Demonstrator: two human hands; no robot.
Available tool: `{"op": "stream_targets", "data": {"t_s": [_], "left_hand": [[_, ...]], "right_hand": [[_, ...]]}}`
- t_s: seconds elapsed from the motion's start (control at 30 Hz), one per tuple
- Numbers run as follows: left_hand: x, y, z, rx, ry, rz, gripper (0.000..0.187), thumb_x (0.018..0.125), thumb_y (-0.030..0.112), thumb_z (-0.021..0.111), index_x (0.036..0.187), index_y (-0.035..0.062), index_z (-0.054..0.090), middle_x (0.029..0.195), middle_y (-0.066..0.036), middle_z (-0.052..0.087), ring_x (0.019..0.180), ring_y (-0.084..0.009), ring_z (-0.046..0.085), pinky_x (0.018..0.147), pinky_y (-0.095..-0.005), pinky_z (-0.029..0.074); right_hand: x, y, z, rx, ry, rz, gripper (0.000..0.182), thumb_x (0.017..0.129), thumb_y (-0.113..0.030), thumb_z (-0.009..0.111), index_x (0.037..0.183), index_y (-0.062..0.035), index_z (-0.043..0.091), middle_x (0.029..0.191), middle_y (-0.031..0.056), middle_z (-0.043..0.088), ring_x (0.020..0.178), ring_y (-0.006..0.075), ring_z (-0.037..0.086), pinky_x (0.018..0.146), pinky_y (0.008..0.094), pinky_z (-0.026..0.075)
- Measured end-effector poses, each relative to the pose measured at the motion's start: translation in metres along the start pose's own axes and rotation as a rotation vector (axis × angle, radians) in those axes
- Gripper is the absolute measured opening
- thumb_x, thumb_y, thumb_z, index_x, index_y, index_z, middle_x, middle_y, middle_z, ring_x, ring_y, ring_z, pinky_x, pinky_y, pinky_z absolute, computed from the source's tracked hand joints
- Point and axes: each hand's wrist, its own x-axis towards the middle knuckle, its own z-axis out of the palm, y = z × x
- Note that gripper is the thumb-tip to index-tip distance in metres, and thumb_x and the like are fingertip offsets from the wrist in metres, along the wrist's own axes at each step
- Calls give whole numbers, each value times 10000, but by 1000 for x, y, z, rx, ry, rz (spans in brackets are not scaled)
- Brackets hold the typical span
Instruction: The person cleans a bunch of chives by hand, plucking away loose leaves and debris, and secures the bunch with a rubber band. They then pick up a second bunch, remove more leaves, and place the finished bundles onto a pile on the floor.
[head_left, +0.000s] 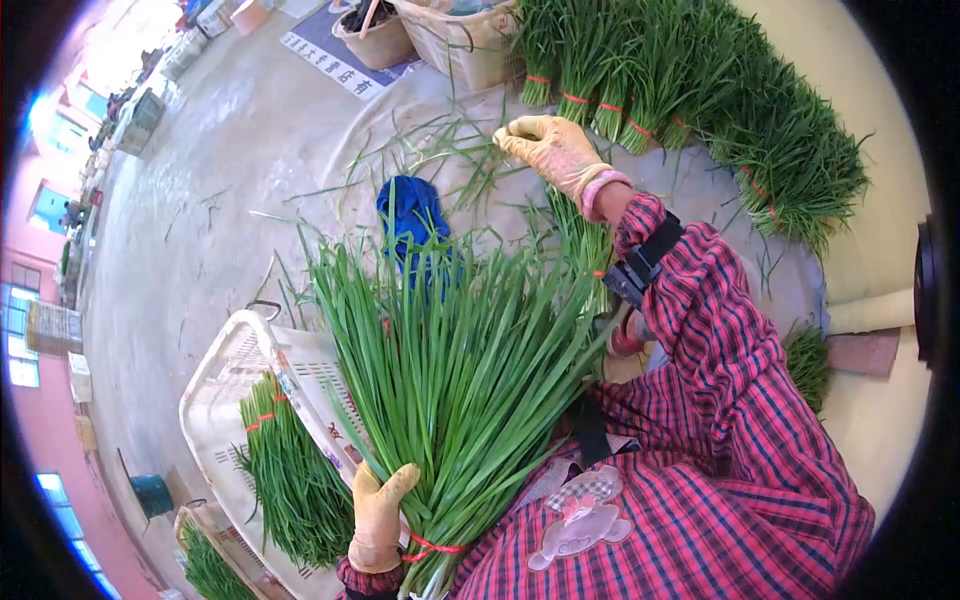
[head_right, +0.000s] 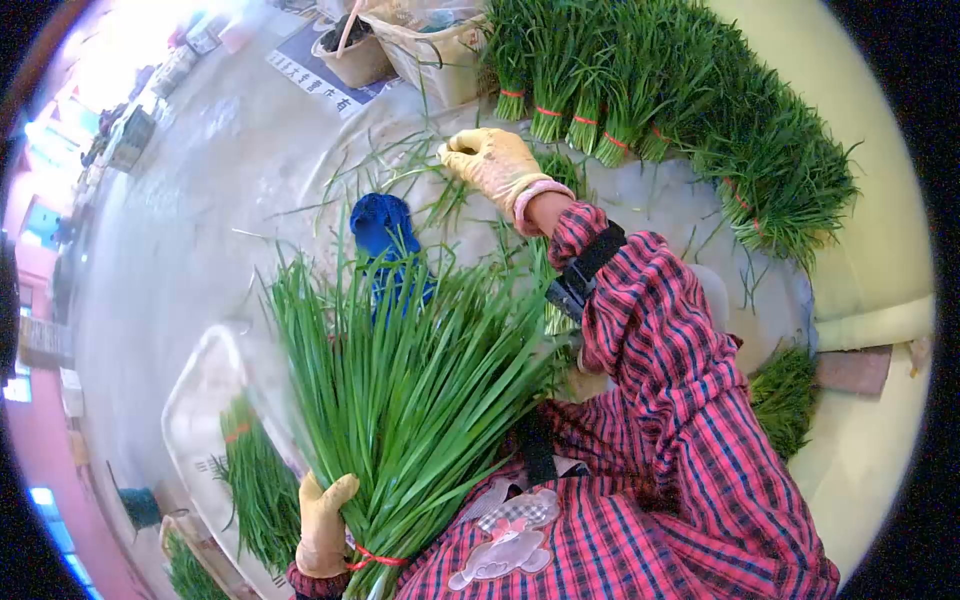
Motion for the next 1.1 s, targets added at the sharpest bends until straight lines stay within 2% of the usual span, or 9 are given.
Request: {"op": "stream_targets", "data": {"t_s": [0.03, 0.17, 0.37, 0.5, 0.57, 0.63, 0.77, 0.97, 1.1], "left_hand": [[1, 0, 0, -2, 2, 0, 378, 830, 28, 633, 1200, -24, 574, 1099, -74, 655, 942, -159, 625, 848, -293, 498], [-2, 5, 3, -34, 21, -36, 378, 832, 10, 624, 1205, -25, 571, 1098, -75, 657, 947, -159, 626, 856, -292, 497], [0, 6, 5, -66, 24, -51, 376, 836, -1, 614, 1209, -23, 568, 1098, -78, 657, 951, -161, 626, 862, -289, 495], [0, 16, 9, 20, -9, -70, 375, 844, 45, 616, 1210, -23, 569, 1096, -67, 651, 941, -153, 621, 853, -287, 491], [1, 12, 6, 23, -2, -59, 375, 844, 58, 616, 1208, -22, 571, 1096, -64, 649, 944, -149, 617, 853, -283, 487], [0, 7, 2, 27, 13, -45, 375, 844, 70, 616, 1206, -20, 572, 1095, -61, 646, 948, -144, 614, 854, -280, 484], [4, 3, 5, -47, -21, -10, 377, 848, 76, 629, 1208, -15, 562, 1094, -59, 642, 970, -144, 602, 868, -285, 477], [12, 13, 25, 667, 25, 168, 415, 829, 86, 697, 1200, -11, 539, 1081, -68, 650, 948, -150, 611, 861, -289, 487], [15, 8, 14, 185, -44, 57, 317, 848, 24, 650, 1157, -8, 587, 1042, -52, 667, 883, -123, 621, 815, -276, 500]], "right_hand": [[1, -7, -3, 2, -79, 210, 302, 887, -197, 664, 1131, -19, 645, 951, 16, 686, 765, 81, 592, 717, 251, 476], [5, 29, 2, 115, -19, 152, 352, 801, -208, 703, 1131, -94, 659, 931, 58, 691, 829, 180, 637, 774, 316, 497], [-24, 36, 2, 179, 53, 126, 398, 849, -38, 642, 1243, -51, 588, 1039, 5, 625, 940, 106, 577, 873, 247, 471], [-45, 37, -12, 245, 88, 127, 302, 879, -134, 637, 1170, -56, 625, 969, 29, 656, 912, 121, 599, 822, 257, 474], [-71, -15, -21, 359, -100, 409, 296, 900, -204, 652, 1153, -51, 632, 993, 38, 662, 939, 121, 602, 831, 262, 479], [-107, -34, -11, 407, -398, 334, 353, 908, -285, 661, 1174, -56, 629, 1047, 54, 668, 969, 137, 607, 842, 290, 488], [-174, -69, 39, 178, -566, -510, 582, 786, -358, 750, 1269, -85, 574, 1195, 126, 604, 1006, 276, 605, 898, 403, 477], [-210, -95, 62, -163, -692, -575, 616, 695, -368, 763, 1212, -83, 589, 1160, 145, 580, 916, 342, 594, 810, 433, 488], [-235, -103, 46, -230, -676, -530, 518, 721, -349, 741, 1155, -87, 630, 1055, 87, 621, 831, 296, 613, 728, 407, 507]]}}
